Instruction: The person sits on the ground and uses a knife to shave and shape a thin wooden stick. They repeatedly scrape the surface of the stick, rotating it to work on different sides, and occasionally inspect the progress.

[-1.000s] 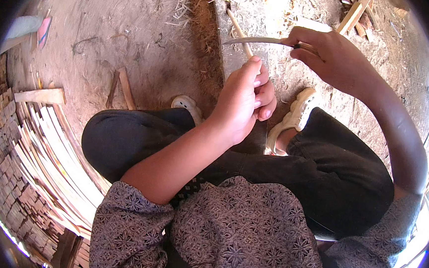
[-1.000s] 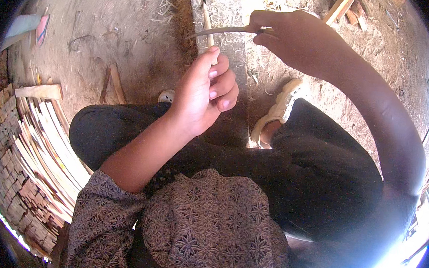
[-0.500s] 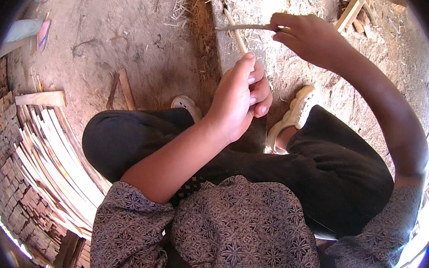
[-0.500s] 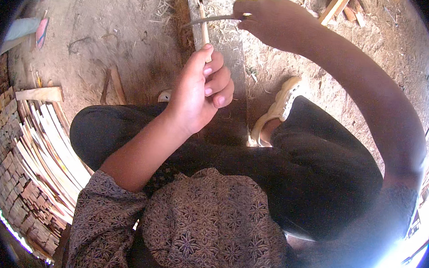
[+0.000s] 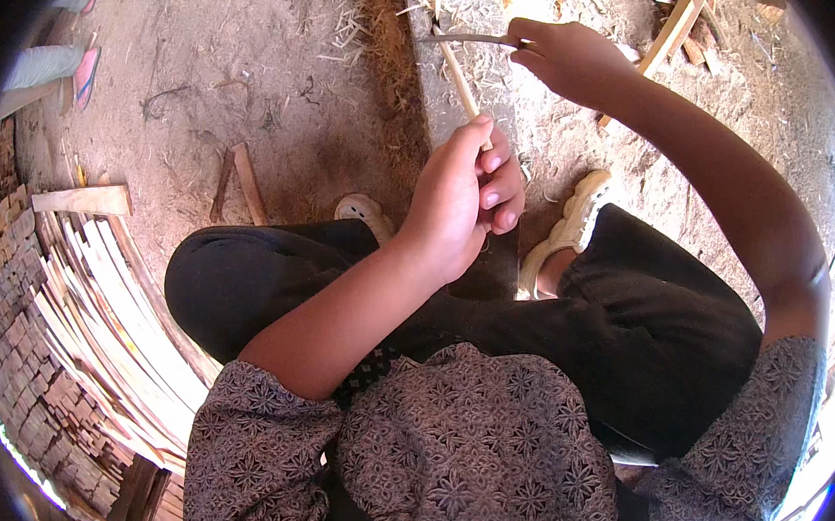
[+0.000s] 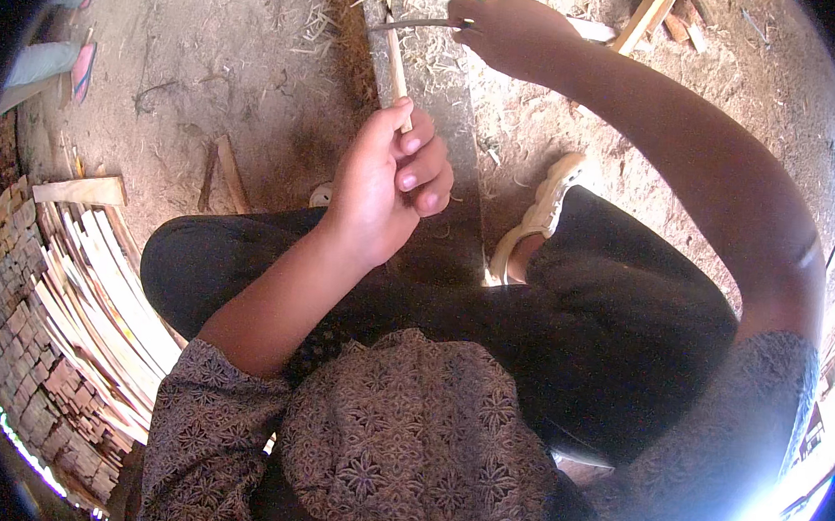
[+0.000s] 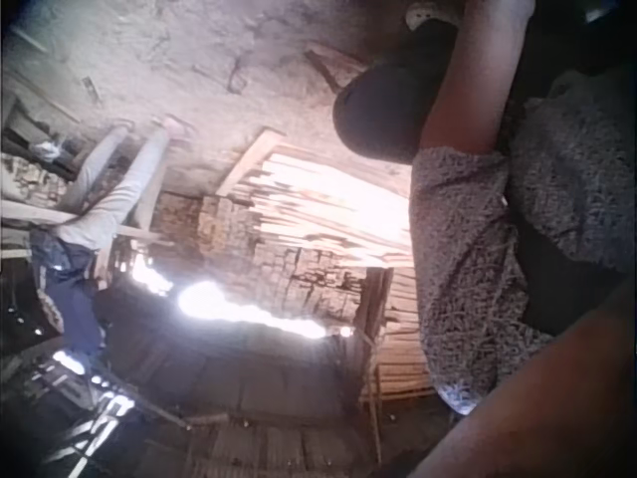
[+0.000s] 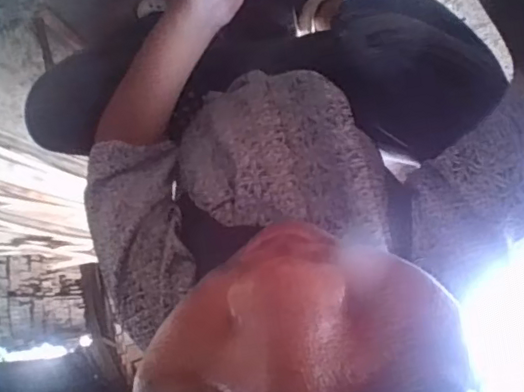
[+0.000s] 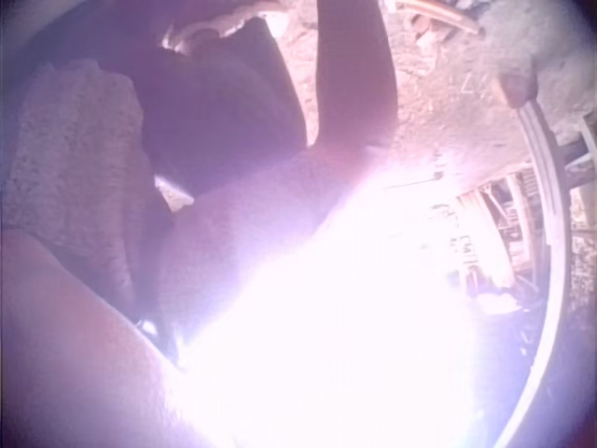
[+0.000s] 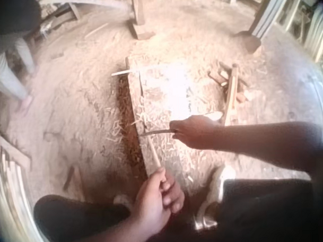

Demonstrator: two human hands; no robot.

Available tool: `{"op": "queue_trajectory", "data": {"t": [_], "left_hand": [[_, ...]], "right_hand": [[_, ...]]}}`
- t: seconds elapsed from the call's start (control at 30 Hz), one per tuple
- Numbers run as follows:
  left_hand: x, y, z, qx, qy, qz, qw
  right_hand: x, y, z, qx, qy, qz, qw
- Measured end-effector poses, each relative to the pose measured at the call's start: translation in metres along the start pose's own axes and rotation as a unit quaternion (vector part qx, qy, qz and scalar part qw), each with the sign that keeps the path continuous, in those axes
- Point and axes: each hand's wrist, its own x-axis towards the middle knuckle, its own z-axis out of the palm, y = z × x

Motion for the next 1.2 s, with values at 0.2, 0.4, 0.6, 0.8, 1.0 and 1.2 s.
{"op": "queue_trajectory", "data": {"t": [0.2, 0.4, 0.6, 0.8, 1.0, 1.2], "left_hand": [[-0.002, -0.007, -0.008, -0.023, -0.007, 0.004, 1.000], [0.000, -0.005, 0.001, 0.005, 0.010, 0.017, 1.000], [0.003, -0.002, 0.002, 0.025, 0.000, 0.032, 0.999], [0.001, -0.002, -0.002, 0.007, 0.005, 0.017, 1.000], [-0.001, 0.001, 0.000, -0.015, -0.002, 0.022, 1.000], [0.001, -0.005, 0.001, 0.003, 0.002, 0.029, 1.000]], "right_hand": [[-0.074, -0.032, -0.060, 0.099, -0.110, 0.006, 0.989], [-0.052, -0.016, -0.023, 0.022, 0.001, -0.053, 0.998], [0.017, -0.017, 0.002, -0.039, -0.001, -0.052, 0.998], [-0.045, -0.013, -0.039, 0.080, -0.072, -0.010, 0.994], [-0.062, -0.025, -0.046, 0.075, -0.061, -0.006, 0.995], [-0.001, -0.026, -0.001, 0.022, -0.023, -0.047, 0.998]]}}
